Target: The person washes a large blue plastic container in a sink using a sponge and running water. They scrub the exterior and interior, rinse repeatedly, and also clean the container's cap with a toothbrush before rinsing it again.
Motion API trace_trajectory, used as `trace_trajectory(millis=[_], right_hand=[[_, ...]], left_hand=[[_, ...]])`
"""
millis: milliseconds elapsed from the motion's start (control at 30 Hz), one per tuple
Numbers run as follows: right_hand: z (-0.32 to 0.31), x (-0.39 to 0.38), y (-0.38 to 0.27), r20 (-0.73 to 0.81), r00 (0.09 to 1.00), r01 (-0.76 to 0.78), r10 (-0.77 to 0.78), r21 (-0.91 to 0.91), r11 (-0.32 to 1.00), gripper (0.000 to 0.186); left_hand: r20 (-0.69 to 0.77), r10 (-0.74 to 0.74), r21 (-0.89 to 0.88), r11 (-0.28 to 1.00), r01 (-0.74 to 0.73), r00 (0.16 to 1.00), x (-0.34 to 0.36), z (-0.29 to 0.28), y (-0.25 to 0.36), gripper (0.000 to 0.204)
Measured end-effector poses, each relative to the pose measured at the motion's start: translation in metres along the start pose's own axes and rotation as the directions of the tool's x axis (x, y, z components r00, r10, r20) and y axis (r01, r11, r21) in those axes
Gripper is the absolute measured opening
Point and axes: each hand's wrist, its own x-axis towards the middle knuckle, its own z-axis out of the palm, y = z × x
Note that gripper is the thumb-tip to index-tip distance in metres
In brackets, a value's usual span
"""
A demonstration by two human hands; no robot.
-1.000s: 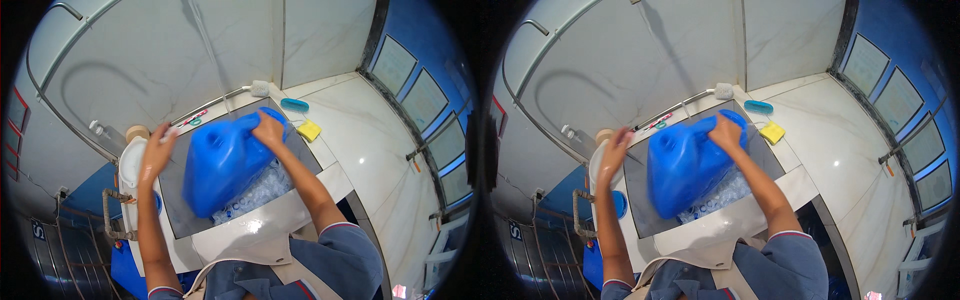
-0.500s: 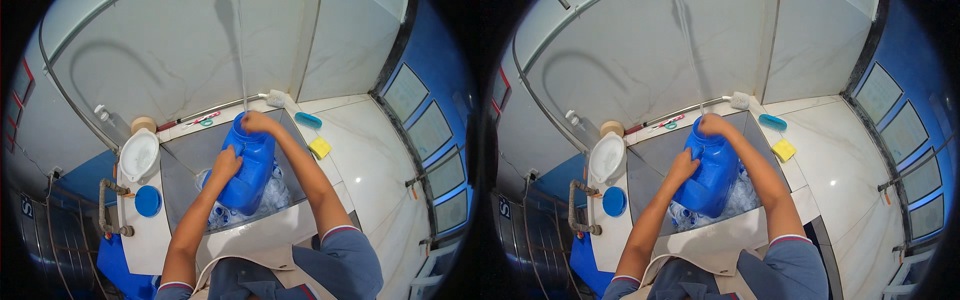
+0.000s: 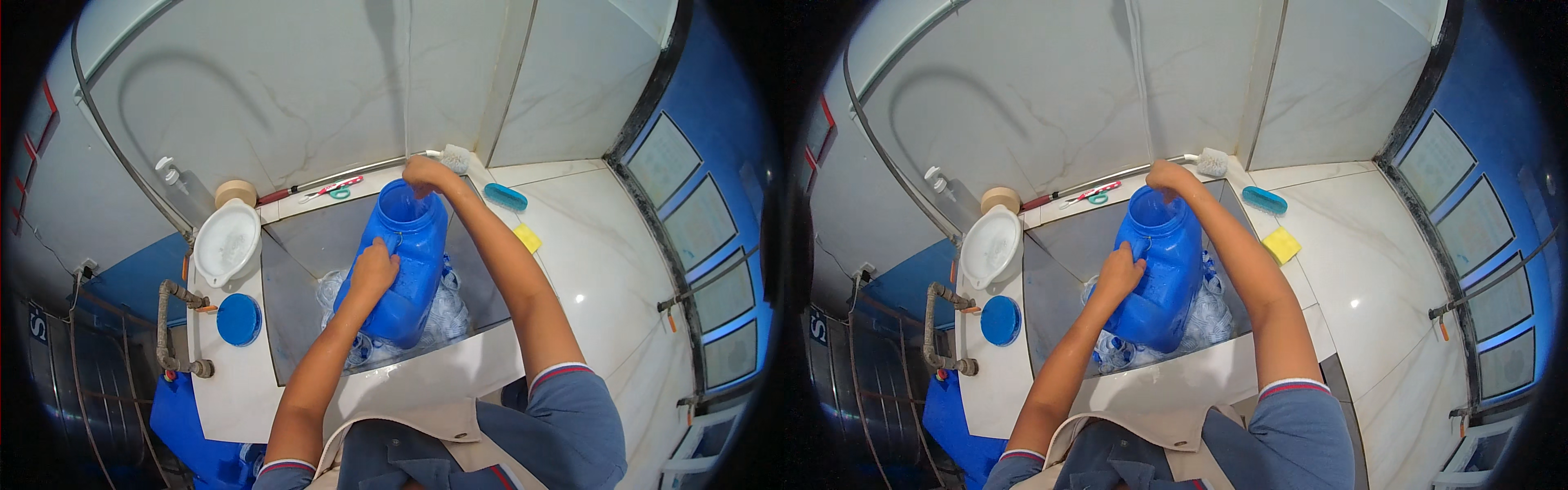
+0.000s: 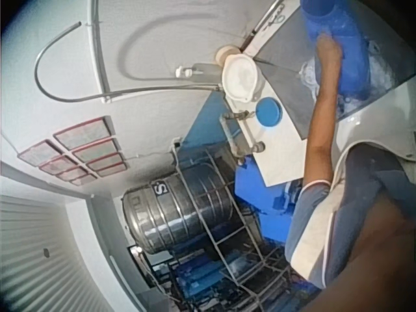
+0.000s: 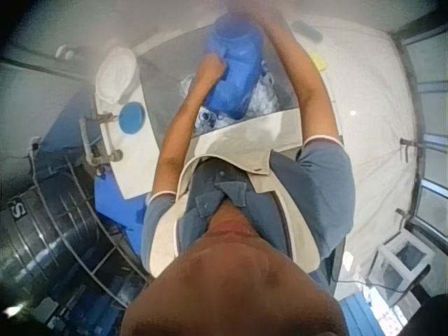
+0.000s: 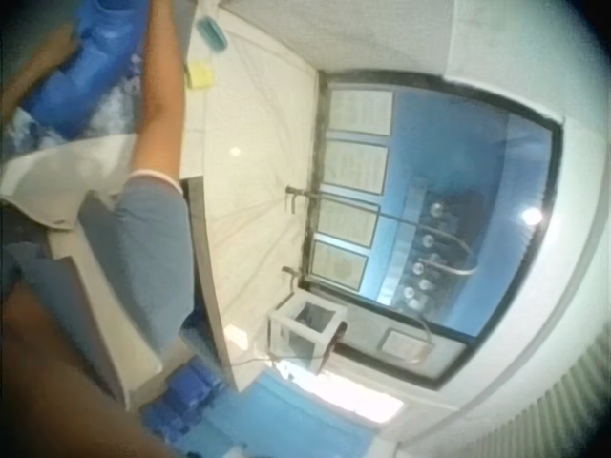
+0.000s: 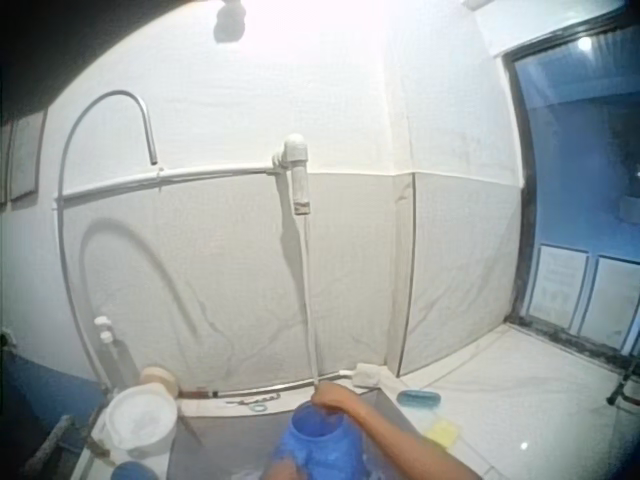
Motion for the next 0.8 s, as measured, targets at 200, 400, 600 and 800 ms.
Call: trace_trajectory(millis=[200,400,600,800], right_hand=[[-0.021,0.000,-0.022,0.289,0.939,-0.336,0.186,0.890,0.309,0.011],[-0.036,-0.007,-0.026,0.317,0.923,-0.275,0.217,0.940,-0.200,0.017],[-0.048,-0.002,-0.033,0.266,0.945,-0.209,0.191,0.939,-0.273,0.014],[-0.056,-0.007,-0.035,0.228,0.947,-0.157,0.227,0.943,-0.294,0.013]], left_hand=[[-0.016,-0.019,0.021,1.000,0.019,1.000,0.007,-0.007,-0.021,0.040],[-0.045,0.254,0.215,0.947,-0.239,0.966,0.047,-0.017,-0.030,0.032],[-0.415,0.403,0.499,0.851,-0.166,0.816,0.086,0.040,-0.031,0.016],[-0.490,0.642,0.649,0.720,-0.245,0.589,0.098,0.055,-0.020,0.016]])
